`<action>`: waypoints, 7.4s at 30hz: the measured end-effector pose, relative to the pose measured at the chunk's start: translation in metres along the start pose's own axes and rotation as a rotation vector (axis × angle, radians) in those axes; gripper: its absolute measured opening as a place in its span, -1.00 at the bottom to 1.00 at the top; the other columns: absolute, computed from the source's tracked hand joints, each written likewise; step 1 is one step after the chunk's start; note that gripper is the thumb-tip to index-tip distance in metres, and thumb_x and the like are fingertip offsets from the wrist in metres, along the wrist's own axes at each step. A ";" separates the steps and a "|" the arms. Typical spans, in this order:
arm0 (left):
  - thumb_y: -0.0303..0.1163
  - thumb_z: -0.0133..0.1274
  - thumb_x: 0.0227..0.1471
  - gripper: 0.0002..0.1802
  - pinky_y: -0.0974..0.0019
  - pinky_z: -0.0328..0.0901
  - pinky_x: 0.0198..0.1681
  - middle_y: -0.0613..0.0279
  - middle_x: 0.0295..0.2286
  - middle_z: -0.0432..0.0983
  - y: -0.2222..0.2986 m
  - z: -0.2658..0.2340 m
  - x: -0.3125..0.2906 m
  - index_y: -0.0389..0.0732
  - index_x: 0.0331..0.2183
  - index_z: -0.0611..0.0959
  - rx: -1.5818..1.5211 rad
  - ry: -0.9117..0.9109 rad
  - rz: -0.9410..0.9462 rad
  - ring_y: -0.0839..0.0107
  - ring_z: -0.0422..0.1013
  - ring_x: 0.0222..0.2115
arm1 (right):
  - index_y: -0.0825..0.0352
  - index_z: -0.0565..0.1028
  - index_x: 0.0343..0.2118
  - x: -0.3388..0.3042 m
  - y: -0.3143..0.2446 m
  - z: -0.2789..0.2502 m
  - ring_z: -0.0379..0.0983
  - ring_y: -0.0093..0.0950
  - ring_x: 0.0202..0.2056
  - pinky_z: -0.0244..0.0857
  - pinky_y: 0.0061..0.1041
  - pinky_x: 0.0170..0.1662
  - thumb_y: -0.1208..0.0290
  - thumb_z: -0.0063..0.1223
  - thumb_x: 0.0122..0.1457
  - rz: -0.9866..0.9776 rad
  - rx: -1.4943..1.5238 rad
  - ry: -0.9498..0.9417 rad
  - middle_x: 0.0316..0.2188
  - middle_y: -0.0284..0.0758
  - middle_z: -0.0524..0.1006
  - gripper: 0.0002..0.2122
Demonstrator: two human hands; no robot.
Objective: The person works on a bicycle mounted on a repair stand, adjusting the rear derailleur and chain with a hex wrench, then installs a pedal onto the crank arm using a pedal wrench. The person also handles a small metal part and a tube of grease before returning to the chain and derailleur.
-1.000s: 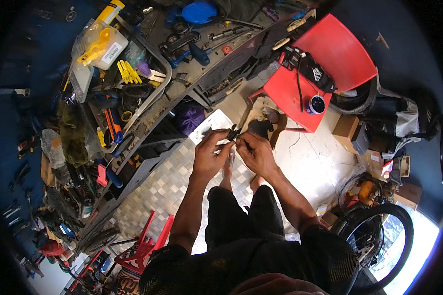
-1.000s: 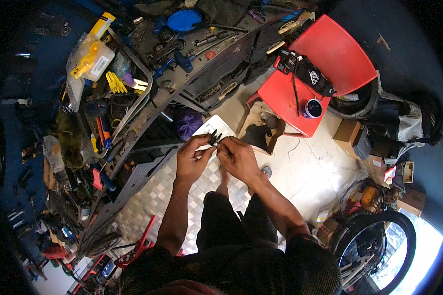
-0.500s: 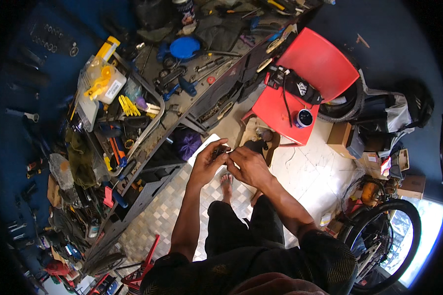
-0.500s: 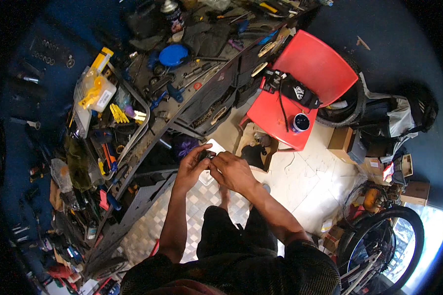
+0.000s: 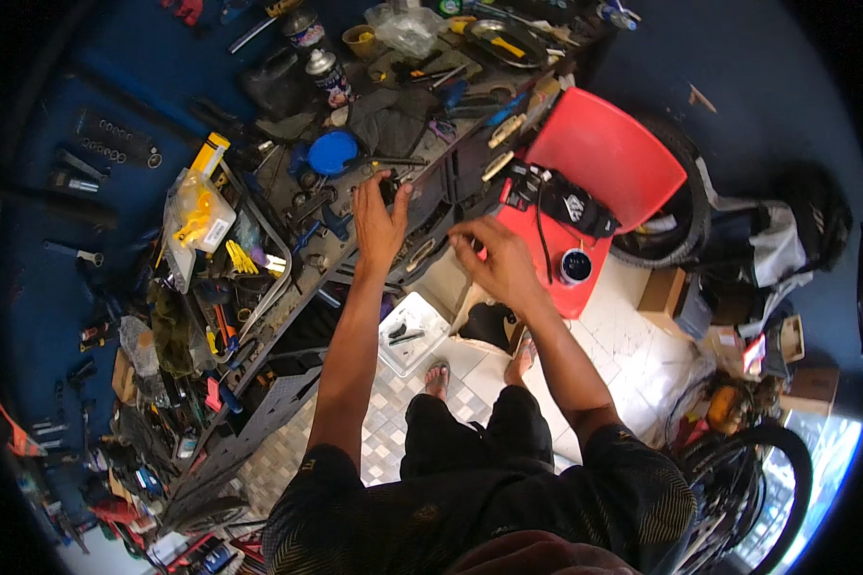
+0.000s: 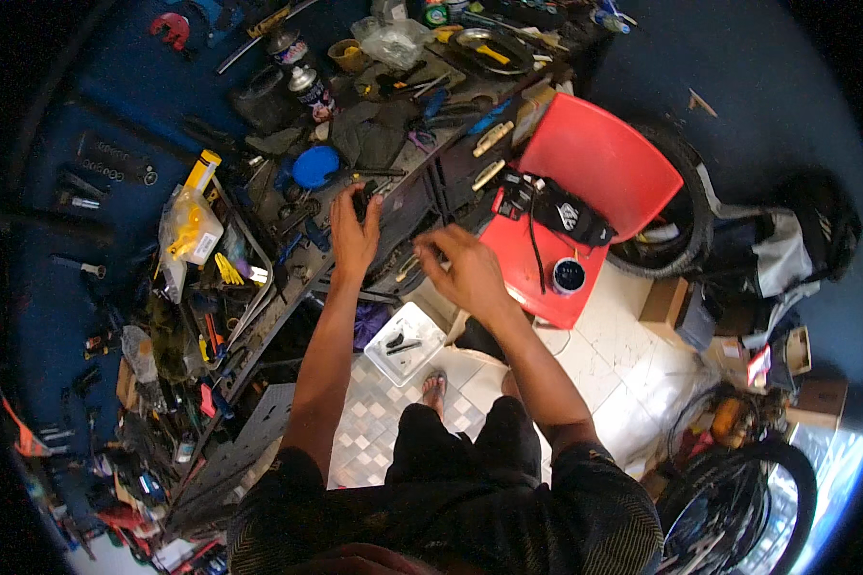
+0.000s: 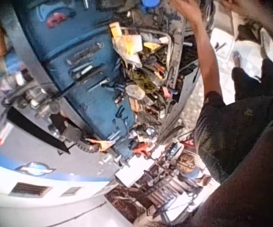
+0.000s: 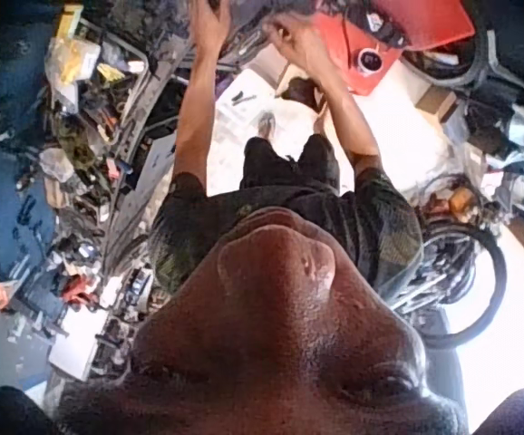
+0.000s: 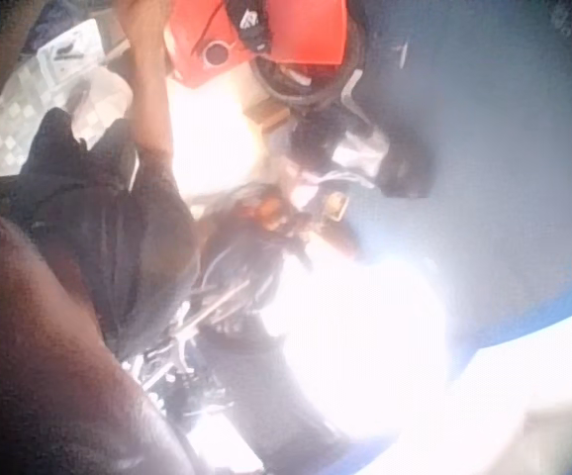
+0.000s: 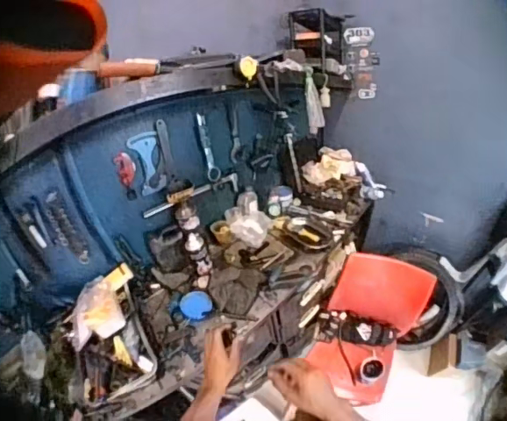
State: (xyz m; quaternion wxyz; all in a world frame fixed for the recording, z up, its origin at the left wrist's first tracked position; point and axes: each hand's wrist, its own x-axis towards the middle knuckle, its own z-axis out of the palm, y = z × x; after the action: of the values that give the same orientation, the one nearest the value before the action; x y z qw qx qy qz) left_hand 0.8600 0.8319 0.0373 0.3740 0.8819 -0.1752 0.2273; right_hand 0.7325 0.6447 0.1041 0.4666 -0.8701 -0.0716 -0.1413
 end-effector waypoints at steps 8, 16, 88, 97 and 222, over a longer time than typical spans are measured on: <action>-0.03 -0.03 0.22 -0.46 -0.04 0.15 0.04 -0.06 -0.16 0.42 -0.022 0.041 0.010 -0.28 0.00 0.46 0.452 0.068 -0.154 -0.04 0.31 -0.07 | 0.07 0.48 0.09 0.197 0.114 -0.014 0.31 -0.18 0.08 0.24 -0.20 0.12 0.63 0.07 -0.04 -0.322 -0.461 0.008 0.05 -0.24 0.41 -0.45; -0.12 0.05 0.21 -0.47 -0.07 0.19 -0.01 -0.14 -0.15 0.36 -0.018 0.045 0.018 -0.32 0.04 0.41 0.424 0.078 -0.128 -0.10 0.24 -0.08 | -0.04 0.40 0.19 0.284 0.146 -0.022 0.17 -0.20 0.25 -0.01 -0.14 0.33 0.51 0.03 0.12 -0.201 -0.747 -0.532 0.20 -0.31 0.35 -0.47; -0.55 -0.04 0.23 -0.66 0.06 0.48 -0.01 0.09 -0.05 0.45 0.678 0.241 -0.886 -0.31 0.04 0.42 -0.714 -2.870 0.128 0.21 0.47 -0.06 | 0.37 0.50 0.00 -0.969 0.055 -0.156 0.32 -0.67 -0.62 0.22 -0.66 -0.52 0.43 0.22 0.10 0.172 0.477 2.949 -0.44 -0.42 0.56 -0.63; -0.56 0.07 0.17 -0.66 0.12 0.50 -0.03 0.13 -0.08 0.51 0.680 0.215 -0.891 -0.31 0.00 0.49 -0.846 -2.823 0.188 0.29 0.48 -0.10 | 0.33 0.53 -0.17 -0.989 0.063 -0.163 0.42 -0.62 -0.55 0.30 -0.67 -0.49 0.54 0.20 0.11 -0.060 0.493 2.899 -0.33 -0.40 0.57 -0.80; -0.63 0.08 0.03 -0.93 0.42 0.34 -0.40 0.23 -0.53 0.56 0.662 0.236 -1.020 -0.42 -0.42 0.64 -1.790 -2.885 -0.007 0.51 0.46 -0.52 | 0.31 0.51 -0.12 -0.996 0.110 -0.155 0.53 -0.27 -0.32 0.39 -0.37 -0.29 0.15 0.28 0.05 1.834 -2.395 1.497 -0.19 -0.20 0.56 -0.59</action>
State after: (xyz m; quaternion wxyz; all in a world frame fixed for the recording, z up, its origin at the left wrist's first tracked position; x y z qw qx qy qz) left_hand -0.2456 0.3629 -0.2665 -0.2666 0.1152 0.4102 0.8645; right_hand -0.2127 0.4621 -0.2136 0.5595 0.2080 -0.7849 0.1664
